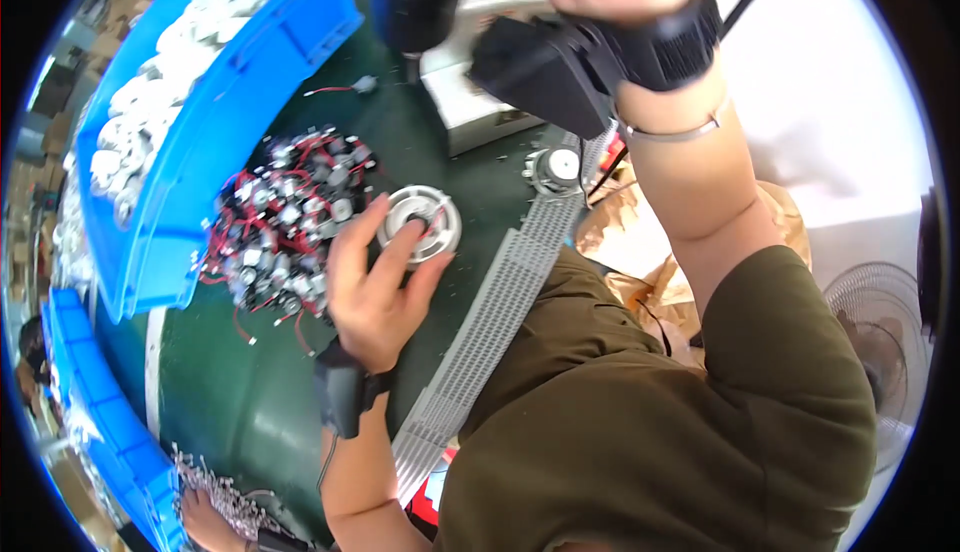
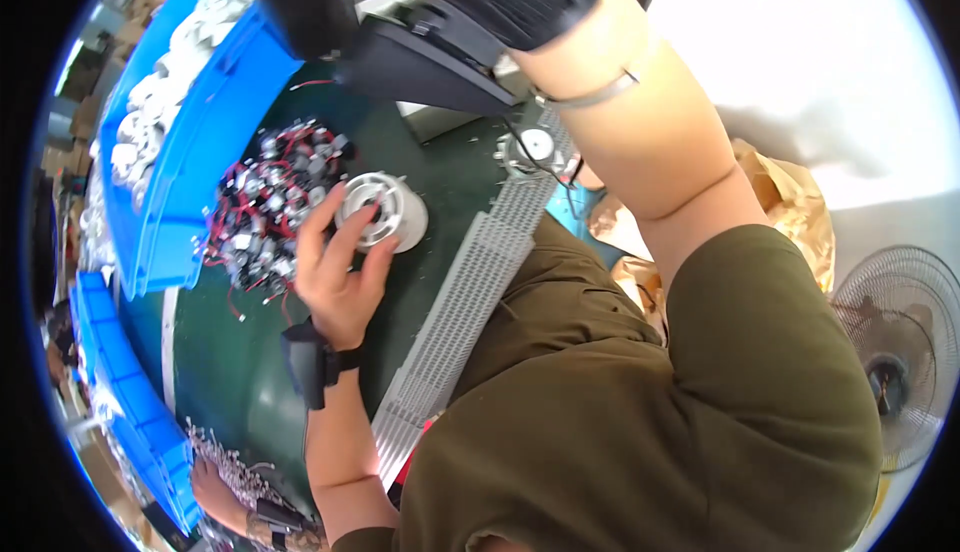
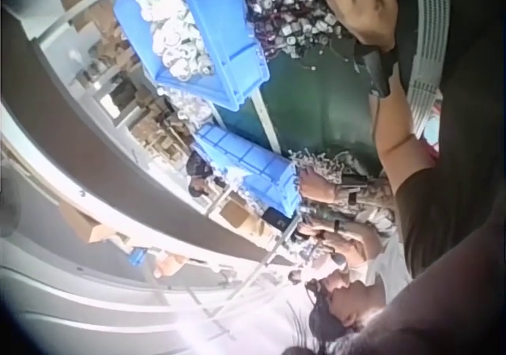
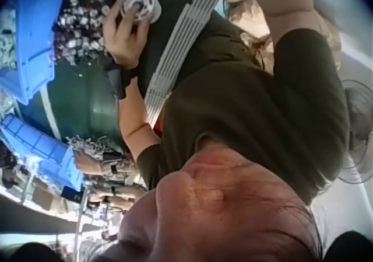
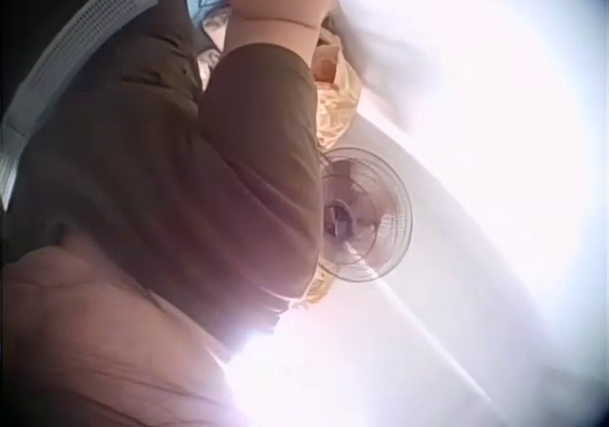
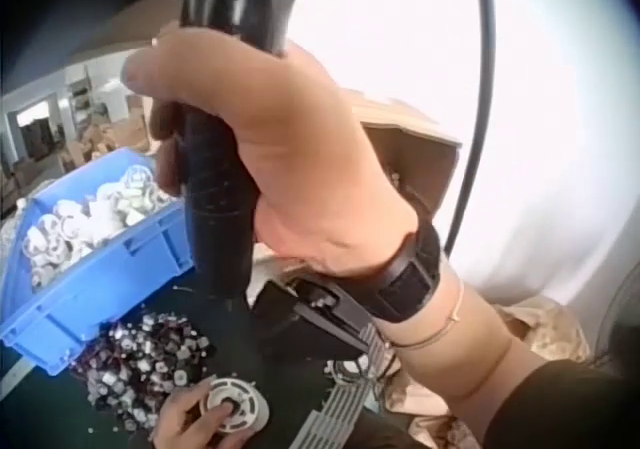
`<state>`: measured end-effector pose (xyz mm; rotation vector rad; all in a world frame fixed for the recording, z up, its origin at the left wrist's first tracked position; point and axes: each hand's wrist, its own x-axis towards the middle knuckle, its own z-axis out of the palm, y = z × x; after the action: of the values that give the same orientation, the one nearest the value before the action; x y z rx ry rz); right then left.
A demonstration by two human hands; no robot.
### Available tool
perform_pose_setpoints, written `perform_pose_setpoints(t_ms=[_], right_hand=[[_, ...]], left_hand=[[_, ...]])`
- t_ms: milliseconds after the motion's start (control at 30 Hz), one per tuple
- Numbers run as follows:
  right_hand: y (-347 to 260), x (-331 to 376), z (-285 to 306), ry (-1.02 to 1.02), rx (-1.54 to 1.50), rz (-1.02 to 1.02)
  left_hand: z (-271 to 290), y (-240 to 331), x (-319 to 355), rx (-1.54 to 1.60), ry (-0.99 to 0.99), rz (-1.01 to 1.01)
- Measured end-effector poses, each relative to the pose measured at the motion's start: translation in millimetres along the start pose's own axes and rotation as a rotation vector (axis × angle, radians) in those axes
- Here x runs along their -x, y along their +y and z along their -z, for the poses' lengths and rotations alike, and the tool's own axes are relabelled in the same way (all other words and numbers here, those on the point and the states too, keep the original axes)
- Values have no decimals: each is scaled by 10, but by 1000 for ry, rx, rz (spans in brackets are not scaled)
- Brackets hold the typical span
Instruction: Assembling electronic components into plastic housings and securing them with a power screwdriver on a manufacturing line.
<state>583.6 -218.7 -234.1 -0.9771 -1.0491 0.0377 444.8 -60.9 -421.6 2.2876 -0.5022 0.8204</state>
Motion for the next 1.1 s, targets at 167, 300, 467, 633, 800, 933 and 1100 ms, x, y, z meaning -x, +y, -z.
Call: perform_pose_setpoints(t_ms=[167,300,467,633,800,933,1100], right_hand=[[40,457,338,221,58,-69],[93,600,491,217,160,-71],[136,649,551,268,211,-71],[226,679,569,270,306,-85],[204,687,554,289,279,-80],[247,688,635,197,388,-37],[42,750,486,185,346,-181]], left_hand=[[41,-2,19,-39,-54,42],[14,0,39,-23,-76,67],[73,-1,44,-63,-117,53],[80,-26,63,-69,-122,57],[66,-15,41,-60,-119,33],[54,-12,36,-69,-113,16],[65,0,14,-78,-103,11]])
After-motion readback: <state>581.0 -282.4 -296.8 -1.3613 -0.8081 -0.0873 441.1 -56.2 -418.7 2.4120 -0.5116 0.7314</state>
